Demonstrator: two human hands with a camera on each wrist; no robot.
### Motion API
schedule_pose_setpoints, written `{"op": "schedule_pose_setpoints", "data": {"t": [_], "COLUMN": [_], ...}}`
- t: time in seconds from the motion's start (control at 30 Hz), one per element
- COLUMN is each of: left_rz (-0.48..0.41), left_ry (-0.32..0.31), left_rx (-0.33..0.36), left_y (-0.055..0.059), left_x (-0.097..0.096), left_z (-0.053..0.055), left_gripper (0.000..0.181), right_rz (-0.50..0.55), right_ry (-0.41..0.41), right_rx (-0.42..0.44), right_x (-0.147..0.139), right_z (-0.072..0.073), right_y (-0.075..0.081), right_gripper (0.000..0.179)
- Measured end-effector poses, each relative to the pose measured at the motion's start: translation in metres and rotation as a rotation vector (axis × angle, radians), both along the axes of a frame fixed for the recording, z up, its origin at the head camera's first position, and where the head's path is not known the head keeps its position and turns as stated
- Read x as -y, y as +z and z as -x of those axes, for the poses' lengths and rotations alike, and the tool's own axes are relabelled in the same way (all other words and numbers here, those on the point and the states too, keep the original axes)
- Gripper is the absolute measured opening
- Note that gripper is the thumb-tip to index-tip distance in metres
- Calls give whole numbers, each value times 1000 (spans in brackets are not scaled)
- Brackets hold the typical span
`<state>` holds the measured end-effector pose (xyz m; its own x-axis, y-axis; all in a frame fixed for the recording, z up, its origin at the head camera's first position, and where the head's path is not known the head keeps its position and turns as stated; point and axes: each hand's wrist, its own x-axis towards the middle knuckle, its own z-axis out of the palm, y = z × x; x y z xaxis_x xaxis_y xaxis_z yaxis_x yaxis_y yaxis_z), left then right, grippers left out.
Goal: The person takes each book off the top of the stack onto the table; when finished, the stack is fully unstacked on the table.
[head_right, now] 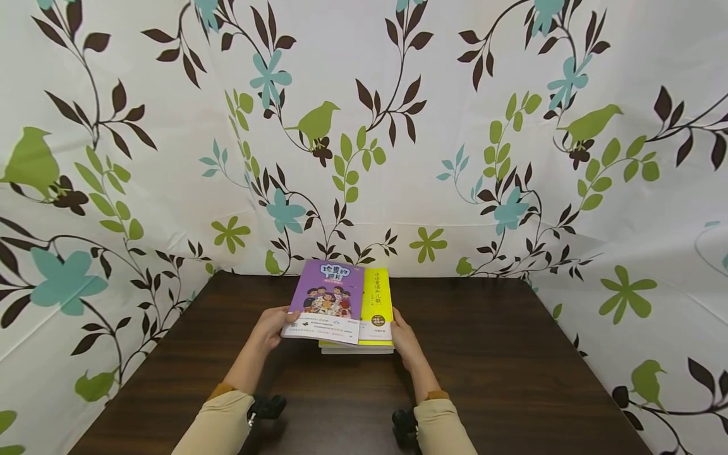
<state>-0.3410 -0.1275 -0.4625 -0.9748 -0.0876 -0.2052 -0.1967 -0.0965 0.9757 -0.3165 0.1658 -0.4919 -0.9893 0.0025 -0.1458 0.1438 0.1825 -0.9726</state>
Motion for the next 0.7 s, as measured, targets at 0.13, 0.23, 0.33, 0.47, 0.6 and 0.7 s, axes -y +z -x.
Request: {"op": "schedule_pose_setpoints", "data": {"t": [0.13, 0.23, 0.33, 0.47, 0.6, 0.7], "left_rz": [-7, -12, -14, -22, -31, -34], "left_ry": [-5, -8, -4, -8, -13, -13], "left_rx": [-12, -11, -3, 7, 14, 10], "left_y": [1, 1, 2, 1, 0, -1], "left_x": [7, 11, 15, 21, 28, 32], "left_z": [-1, -1, -1, -1, -2, -4], "left_gripper": [45, 46, 46, 48, 49, 49], "right_rz": [14, 23, 21, 28, 31, 30], "right_ry": [-1, -3, -1, -4, -11, -16], "right_rx": [-8, -2, 1, 17, 38, 47], "right_x": [0, 0, -1, -2, -3, -4], "right_z": [2, 2, 1, 2, 3, 4], "right_y": [0, 0, 1, 2, 1, 1], "right_gripper": [59, 58, 58, 57, 57, 57]}}
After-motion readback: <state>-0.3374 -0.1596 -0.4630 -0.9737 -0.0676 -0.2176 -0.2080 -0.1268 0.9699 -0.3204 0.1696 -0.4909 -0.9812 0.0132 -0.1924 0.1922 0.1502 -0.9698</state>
